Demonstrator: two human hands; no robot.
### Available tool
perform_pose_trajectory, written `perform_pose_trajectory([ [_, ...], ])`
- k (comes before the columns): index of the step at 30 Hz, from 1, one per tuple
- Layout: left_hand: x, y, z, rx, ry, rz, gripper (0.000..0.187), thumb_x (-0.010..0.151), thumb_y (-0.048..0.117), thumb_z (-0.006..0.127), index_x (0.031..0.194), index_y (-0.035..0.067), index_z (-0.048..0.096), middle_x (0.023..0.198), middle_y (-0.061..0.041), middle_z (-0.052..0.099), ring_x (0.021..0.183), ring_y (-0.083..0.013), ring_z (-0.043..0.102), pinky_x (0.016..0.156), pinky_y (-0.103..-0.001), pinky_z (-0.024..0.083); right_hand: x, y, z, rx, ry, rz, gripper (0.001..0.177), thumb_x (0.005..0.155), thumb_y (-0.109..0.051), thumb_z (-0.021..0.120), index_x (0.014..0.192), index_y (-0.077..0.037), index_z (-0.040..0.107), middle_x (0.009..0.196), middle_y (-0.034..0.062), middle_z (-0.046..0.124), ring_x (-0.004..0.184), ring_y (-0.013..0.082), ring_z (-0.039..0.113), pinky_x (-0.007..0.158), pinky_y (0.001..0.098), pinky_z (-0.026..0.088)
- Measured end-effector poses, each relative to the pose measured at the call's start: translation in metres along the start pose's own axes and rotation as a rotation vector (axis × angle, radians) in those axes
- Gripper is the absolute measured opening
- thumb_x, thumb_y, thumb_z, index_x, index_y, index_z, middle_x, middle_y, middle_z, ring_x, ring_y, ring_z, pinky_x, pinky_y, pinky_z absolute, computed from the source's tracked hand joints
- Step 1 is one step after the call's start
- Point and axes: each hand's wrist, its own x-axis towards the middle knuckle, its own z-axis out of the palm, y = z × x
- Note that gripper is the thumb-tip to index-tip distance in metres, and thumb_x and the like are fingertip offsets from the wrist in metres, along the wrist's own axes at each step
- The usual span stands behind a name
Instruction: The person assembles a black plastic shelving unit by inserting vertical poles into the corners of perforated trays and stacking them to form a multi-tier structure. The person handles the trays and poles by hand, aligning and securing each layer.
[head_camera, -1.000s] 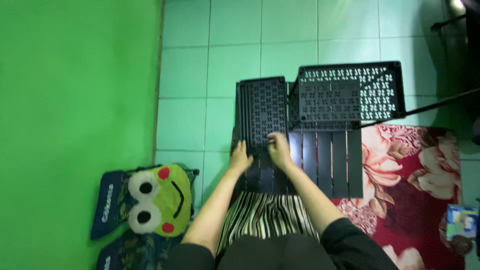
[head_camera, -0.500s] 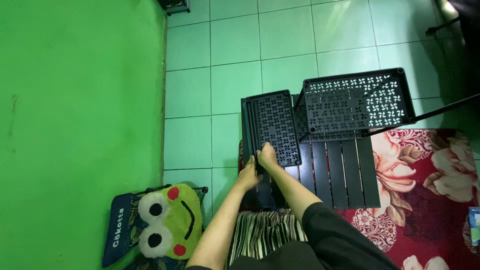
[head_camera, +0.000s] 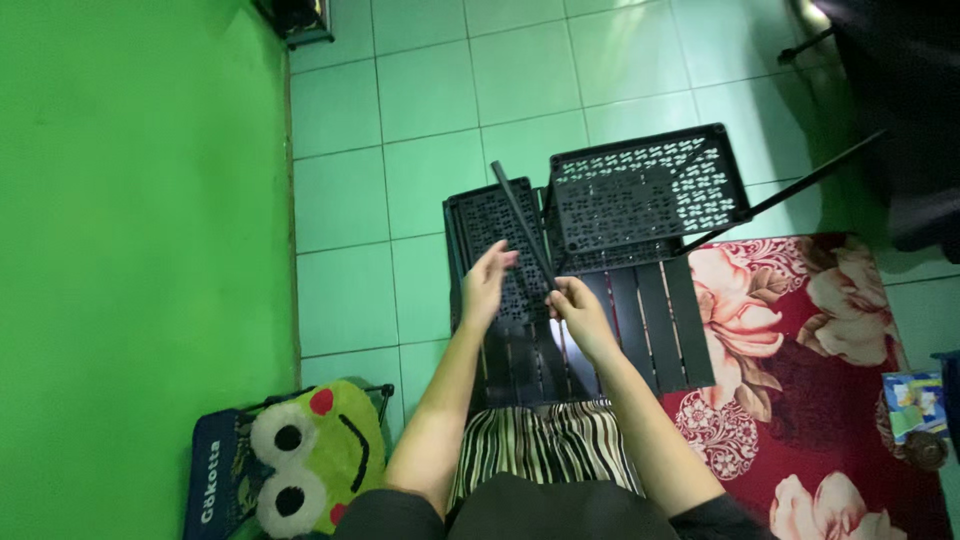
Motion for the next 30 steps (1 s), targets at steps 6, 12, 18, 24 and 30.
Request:
perform_pose_trajectory([
  [6,0.015,0.058,0.082,-0.179,-0.130,-0.034,0.042,0.105,0.026,0.058,0.139,0.000,0.060,0.109,-0.011,0.076,0.095,-0.0130,0.071,0.075,-0.025,0.054,-0.025,-0.059,-0.040,-0.046,0.004,-0.030,0.024,0.101,-0.008,0.060,0.123,0.001,0.061,0.086,0.0021,0.065,0.071,0.0082,0.057,0.064,0.0234,0.046],
  [12,0.021,0.073,0.149,-0.518,0.003,-0.162,0.022,0.101,0.017,0.065,0.117,0.002,0.067,0.103,-0.013,0.077,0.082,-0.0114,0.071,0.070,-0.024,0.055,-0.056,-0.107,-0.105,0.070,0.118,-0.297,0.035,0.098,-0.004,0.066,0.132,0.003,0.061,0.099,0.0050,0.070,0.085,0.0096,0.064,0.076,0.0247,0.052],
  [18,-0.004,0.075,0.242,-0.691,0.234,-0.108,0.019,0.102,0.018,0.066,0.115,0.004,0.063,0.106,-0.014,0.076,0.077,-0.0093,0.067,0.072,-0.024,0.057,-0.066,-0.162,-0.215,-0.028,0.044,-0.272,0.035,0.099,-0.002,0.058,0.134,0.004,0.060,0.110,0.0118,0.072,0.094,0.0150,0.069,0.087,0.0282,0.056],
  [24,-0.025,0.088,0.311,-0.585,0.299,-0.017,0.027,0.103,0.021,0.062,0.124,0.005,0.058,0.108,-0.013,0.075,0.083,-0.0090,0.069,0.075,-0.024,0.056,-0.054,-0.176,-0.302,0.182,-0.202,-0.101,0.036,0.105,-0.003,0.039,0.130,0.006,0.062,0.109,0.0152,0.075,0.093,0.0218,0.071,0.086,0.0333,0.057],
  [30,-0.070,0.103,0.327,-0.423,0.187,0.111,0.027,0.107,0.020,0.062,0.128,0.004,0.056,0.108,-0.011,0.075,0.092,-0.0106,0.069,0.080,-0.025,0.054,-0.071,-0.185,-0.338,-0.301,-0.470,-0.215,0.044,0.097,0.001,0.043,0.136,0.001,0.064,0.109,0.0083,0.075,0.101,0.0114,0.067,0.088,0.0254,0.050],
])
